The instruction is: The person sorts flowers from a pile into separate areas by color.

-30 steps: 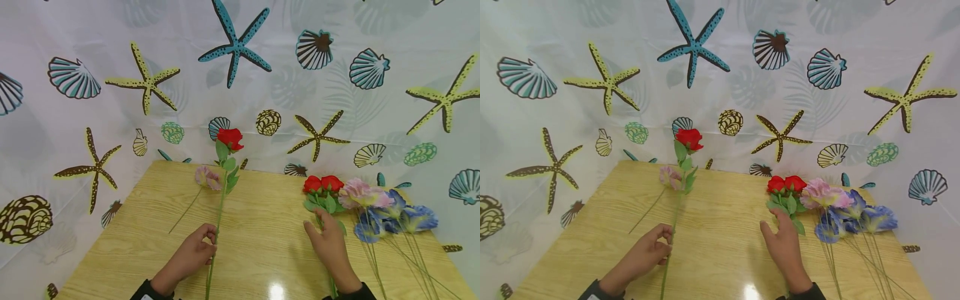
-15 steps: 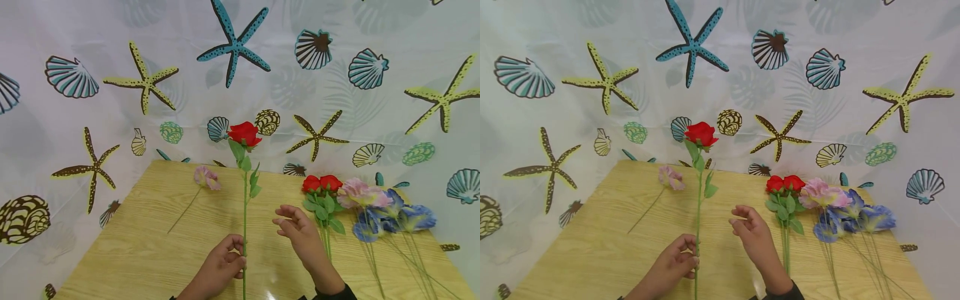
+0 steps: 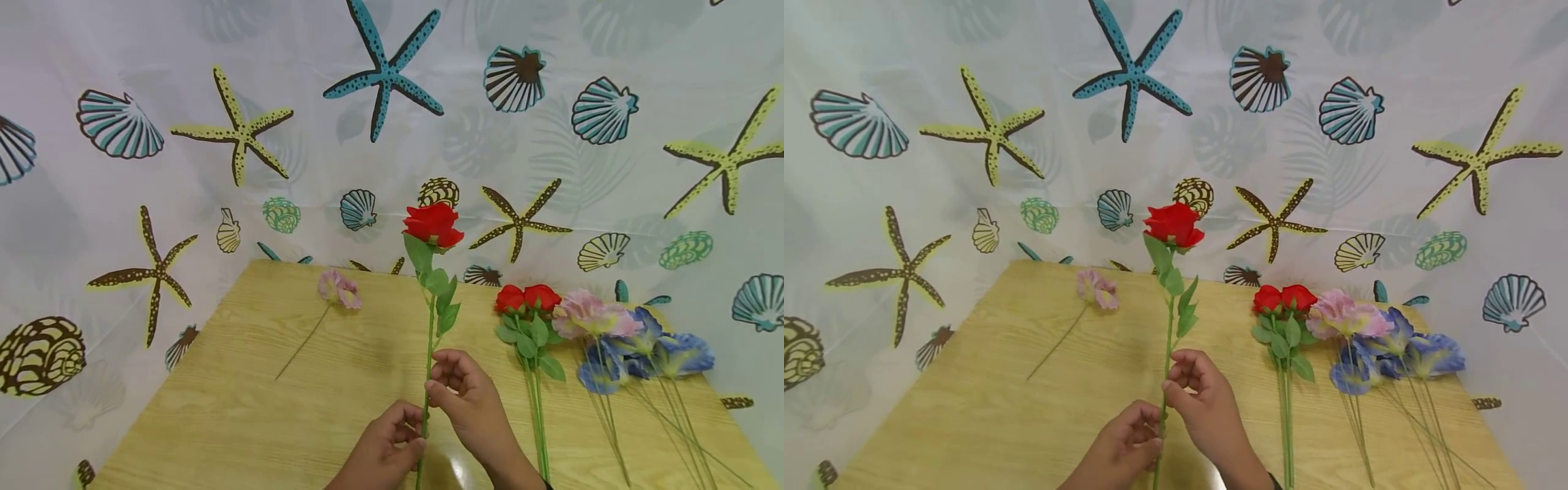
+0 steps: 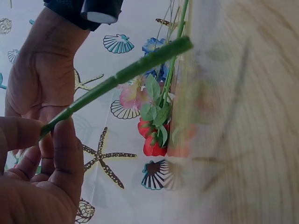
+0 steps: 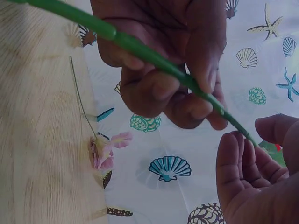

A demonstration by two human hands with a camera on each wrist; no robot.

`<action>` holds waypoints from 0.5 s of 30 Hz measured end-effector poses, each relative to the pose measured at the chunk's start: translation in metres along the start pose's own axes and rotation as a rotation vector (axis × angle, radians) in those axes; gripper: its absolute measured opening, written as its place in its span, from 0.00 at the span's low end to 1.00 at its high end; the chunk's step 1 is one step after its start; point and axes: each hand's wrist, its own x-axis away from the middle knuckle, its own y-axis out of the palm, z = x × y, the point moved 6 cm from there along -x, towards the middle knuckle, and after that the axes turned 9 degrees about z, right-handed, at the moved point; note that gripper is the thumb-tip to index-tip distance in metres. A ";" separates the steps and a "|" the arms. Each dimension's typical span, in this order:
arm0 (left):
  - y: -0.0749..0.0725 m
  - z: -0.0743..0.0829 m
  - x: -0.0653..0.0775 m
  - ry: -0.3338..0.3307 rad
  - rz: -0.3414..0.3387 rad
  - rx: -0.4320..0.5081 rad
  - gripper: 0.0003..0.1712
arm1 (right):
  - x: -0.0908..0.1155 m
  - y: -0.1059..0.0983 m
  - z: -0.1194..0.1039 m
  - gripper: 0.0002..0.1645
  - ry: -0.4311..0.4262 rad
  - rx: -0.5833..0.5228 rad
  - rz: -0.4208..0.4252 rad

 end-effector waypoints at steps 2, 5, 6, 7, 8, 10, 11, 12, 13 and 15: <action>0.002 0.002 -0.001 0.023 0.003 -0.050 0.11 | 0.000 0.000 0.000 0.16 0.003 0.025 0.017; 0.004 0.004 -0.002 0.052 0.008 -0.121 0.10 | 0.001 0.000 0.000 0.15 0.002 0.062 0.033; 0.005 0.004 -0.002 0.057 0.015 -0.145 0.10 | 0.001 0.000 -0.001 0.14 -0.006 0.074 0.037; 0.005 0.004 -0.003 0.060 0.020 -0.159 0.11 | 0.000 0.000 -0.002 0.14 -0.015 0.087 0.040; 0.006 0.004 -0.003 0.058 0.023 -0.163 0.11 | 0.000 -0.001 -0.002 0.14 -0.025 0.101 0.044; 0.007 0.002 -0.005 0.044 0.027 -0.157 0.13 | -0.001 -0.003 -0.004 0.14 -0.036 0.128 0.054; 0.008 0.001 -0.005 0.036 0.029 -0.151 0.16 | -0.002 -0.004 -0.004 0.14 -0.036 0.143 0.059; 0.008 0.000 -0.005 0.017 0.032 -0.145 0.19 | -0.003 -0.006 -0.004 0.14 -0.034 0.158 0.064; 0.008 -0.002 -0.005 -0.006 0.036 -0.145 0.23 | -0.004 -0.008 -0.004 0.14 -0.029 0.177 0.073; 0.005 -0.006 -0.005 -0.031 0.051 -0.182 0.30 | -0.006 -0.015 -0.003 0.15 -0.008 0.212 0.095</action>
